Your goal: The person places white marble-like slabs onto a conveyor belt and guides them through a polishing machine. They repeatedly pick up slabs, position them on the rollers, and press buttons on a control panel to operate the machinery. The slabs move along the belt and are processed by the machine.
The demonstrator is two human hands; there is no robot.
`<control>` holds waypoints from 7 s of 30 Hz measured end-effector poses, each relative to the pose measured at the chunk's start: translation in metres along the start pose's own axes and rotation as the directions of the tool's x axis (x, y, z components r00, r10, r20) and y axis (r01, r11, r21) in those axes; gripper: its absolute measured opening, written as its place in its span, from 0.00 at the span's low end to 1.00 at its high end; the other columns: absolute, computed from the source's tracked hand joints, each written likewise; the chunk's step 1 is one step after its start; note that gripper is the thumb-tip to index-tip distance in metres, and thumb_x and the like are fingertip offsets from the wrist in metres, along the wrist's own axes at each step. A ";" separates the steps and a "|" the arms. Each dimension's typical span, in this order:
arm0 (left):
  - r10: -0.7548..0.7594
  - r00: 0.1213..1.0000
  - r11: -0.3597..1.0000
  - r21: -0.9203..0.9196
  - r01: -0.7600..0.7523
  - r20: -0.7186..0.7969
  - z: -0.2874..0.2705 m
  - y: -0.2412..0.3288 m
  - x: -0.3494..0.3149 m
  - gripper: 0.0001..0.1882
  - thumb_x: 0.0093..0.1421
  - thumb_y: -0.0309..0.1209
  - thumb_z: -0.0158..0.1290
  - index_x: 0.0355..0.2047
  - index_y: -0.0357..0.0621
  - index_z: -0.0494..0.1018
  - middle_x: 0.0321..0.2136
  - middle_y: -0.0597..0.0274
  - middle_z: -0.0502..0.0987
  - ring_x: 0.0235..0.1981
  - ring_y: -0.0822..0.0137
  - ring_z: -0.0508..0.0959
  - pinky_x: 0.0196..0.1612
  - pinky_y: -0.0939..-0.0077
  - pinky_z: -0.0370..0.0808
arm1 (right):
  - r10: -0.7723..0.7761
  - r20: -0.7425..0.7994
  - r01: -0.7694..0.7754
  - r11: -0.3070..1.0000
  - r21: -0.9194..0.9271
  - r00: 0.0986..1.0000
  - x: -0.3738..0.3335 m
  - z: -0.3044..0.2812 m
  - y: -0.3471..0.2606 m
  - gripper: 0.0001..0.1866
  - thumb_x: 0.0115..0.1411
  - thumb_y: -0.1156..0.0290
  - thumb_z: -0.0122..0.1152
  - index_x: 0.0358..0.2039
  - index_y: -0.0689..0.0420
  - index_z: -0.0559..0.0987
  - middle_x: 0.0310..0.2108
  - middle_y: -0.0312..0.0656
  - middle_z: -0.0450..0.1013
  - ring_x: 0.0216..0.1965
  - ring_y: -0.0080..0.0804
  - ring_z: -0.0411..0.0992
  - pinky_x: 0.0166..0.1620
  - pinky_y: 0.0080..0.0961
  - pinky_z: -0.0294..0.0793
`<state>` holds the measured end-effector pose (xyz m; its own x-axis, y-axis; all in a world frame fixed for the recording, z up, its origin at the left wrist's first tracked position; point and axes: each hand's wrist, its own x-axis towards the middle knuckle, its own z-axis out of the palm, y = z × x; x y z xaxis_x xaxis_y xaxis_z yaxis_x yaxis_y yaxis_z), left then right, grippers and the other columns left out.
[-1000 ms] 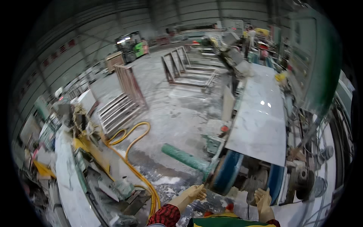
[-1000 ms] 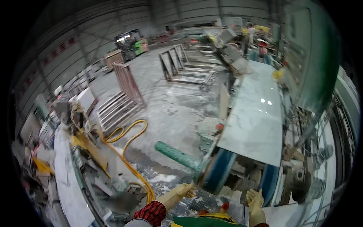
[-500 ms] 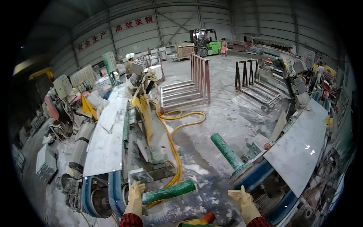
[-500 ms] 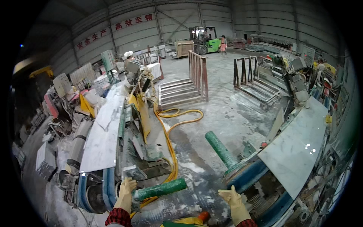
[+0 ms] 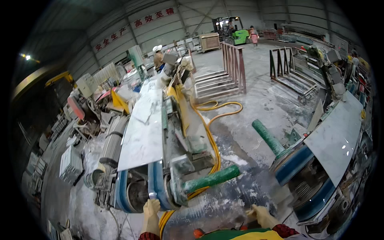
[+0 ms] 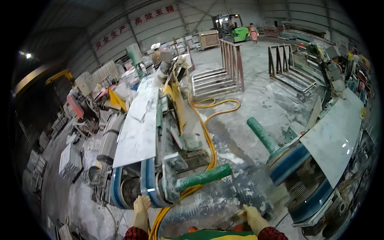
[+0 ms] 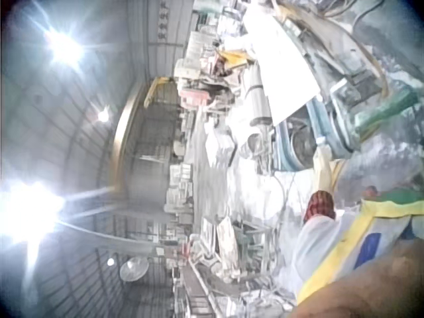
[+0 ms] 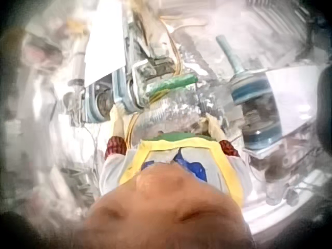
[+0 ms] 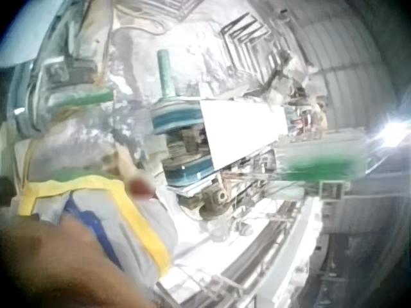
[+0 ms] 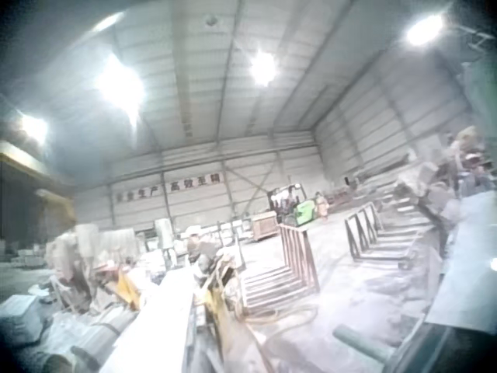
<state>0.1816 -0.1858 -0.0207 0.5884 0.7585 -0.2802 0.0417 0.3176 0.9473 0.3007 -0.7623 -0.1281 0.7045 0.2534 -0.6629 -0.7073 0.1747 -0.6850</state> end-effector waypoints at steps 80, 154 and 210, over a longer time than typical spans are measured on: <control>0.384 0.549 -0.260 0.658 -0.707 0.742 -0.184 0.107 0.353 0.29 0.75 0.42 0.44 0.66 0.33 0.68 0.66 0.31 0.66 0.67 0.32 0.64 0.71 0.39 0.57 | -0.791 0.576 0.581 -0.374 -0.723 0.208 0.215 0.634 -0.069 0.18 0.55 0.65 0.65 0.45 0.57 0.77 0.48 0.46 0.73 0.52 0.47 0.73 0.61 0.41 0.70; 0.512 0.603 -0.036 0.716 -0.697 0.612 -0.155 0.094 0.253 0.20 0.74 0.28 0.46 0.63 0.36 0.70 0.64 0.38 0.70 0.67 0.38 0.66 0.71 0.47 0.58 | -0.401 -0.821 -0.417 0.717 -0.558 0.407 -0.097 0.236 0.202 0.18 0.67 0.60 0.48 0.45 0.57 0.82 0.51 0.58 0.77 0.52 0.61 0.76 0.52 0.53 0.75; 0.189 -0.543 0.908 -0.357 -0.221 0.818 1.283 -0.094 -0.751 0.27 0.70 0.55 0.51 0.51 0.43 0.76 0.40 0.59 0.82 0.28 0.70 0.79 0.37 0.72 0.77 | -0.770 0.590 -0.965 -0.254 0.064 0.242 -0.438 -0.401 -0.609 0.28 0.78 0.68 0.40 0.71 0.75 0.57 0.73 0.67 0.53 0.75 0.66 0.50 0.76 0.51 0.48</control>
<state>0.7720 -1.5157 0.2999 0.3495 -0.8171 0.4584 -0.3806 0.3233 0.8664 0.4456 -1.3610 0.4584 0.6809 0.4886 0.5456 -0.5041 -0.2278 0.8331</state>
